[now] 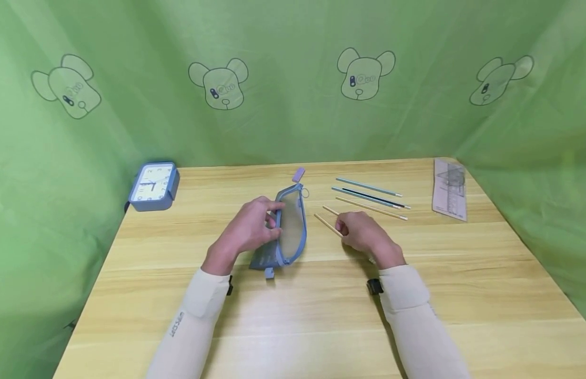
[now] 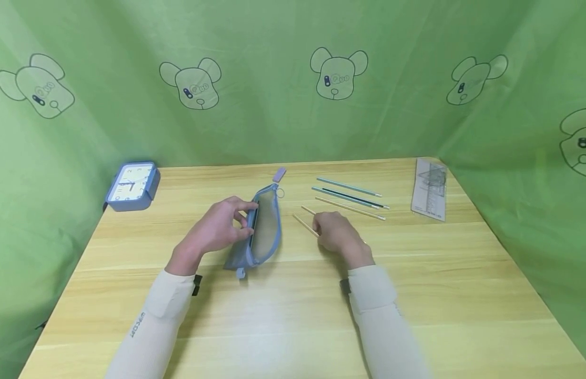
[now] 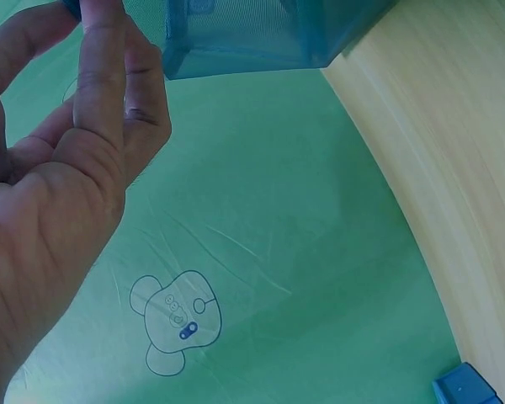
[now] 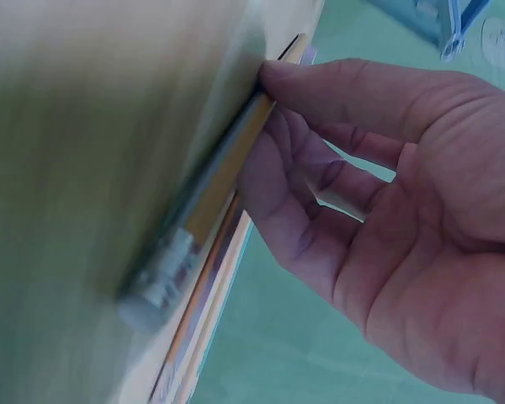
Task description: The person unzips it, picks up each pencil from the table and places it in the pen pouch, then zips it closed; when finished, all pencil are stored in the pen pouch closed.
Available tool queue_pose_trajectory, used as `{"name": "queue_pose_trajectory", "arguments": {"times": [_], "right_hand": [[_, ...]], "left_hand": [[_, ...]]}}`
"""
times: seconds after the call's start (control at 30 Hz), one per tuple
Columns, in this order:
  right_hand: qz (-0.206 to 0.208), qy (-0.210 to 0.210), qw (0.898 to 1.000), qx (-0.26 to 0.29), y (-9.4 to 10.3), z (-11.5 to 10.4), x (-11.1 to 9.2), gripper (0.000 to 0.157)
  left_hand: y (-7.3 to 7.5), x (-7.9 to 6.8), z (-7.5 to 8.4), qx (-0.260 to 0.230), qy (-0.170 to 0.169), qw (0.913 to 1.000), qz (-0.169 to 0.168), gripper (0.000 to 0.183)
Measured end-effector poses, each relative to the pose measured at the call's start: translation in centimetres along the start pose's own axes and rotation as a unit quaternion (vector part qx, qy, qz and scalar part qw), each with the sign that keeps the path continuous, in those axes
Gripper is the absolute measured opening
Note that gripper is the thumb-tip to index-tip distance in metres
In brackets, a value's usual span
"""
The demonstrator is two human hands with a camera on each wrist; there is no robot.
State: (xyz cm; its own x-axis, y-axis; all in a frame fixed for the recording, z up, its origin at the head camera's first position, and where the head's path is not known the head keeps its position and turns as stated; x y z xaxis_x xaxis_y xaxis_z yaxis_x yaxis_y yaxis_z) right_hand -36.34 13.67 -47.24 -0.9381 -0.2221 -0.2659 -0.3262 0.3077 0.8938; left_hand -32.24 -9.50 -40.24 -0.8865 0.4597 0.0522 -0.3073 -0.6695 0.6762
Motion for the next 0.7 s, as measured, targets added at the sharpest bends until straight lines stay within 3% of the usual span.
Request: {"name": "queue_pose_trajectory", "arguments": {"times": [0.27,0.43,0.57,0.7], "right_hand": [[-0.018,0.012,0.999,0.041,-1.0,-2.2,0.0,0.021],[-0.003,-0.016,0.993,0.119,0.3,-1.9,-0.5,0.025],[0.024,-0.018,0.978,0.208,2.5,-1.7,-1.2,0.031],[0.006,0.01,0.951,0.308,3.6,-2.7,-1.9,0.035]], "left_hand": [[0.0,0.1,-0.2,0.003,0.0,1.0,-0.001,0.064],[0.0,0.0,-0.2,0.0,0.004,1.0,-0.002,0.064],[-0.1,0.1,-0.1,-0.003,0.005,1.0,-0.003,0.065],[-0.1,0.1,-0.2,-0.001,0.004,1.0,-0.002,0.065]]}}
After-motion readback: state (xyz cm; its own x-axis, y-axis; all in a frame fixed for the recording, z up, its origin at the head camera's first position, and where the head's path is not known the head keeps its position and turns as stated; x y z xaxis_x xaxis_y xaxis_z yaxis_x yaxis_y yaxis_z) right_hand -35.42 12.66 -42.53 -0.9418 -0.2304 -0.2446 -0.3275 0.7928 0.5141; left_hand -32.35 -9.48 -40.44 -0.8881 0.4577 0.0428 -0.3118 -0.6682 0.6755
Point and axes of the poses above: each hand's wrist, its own x-axis towards the middle knuckle, its own y-axis out of the back of the hand, z = x × y, the point moved 9 cm from there along x, towards the middle knuckle, and after that the axes turned 9 degrees about -y, right-handed, at the moved point
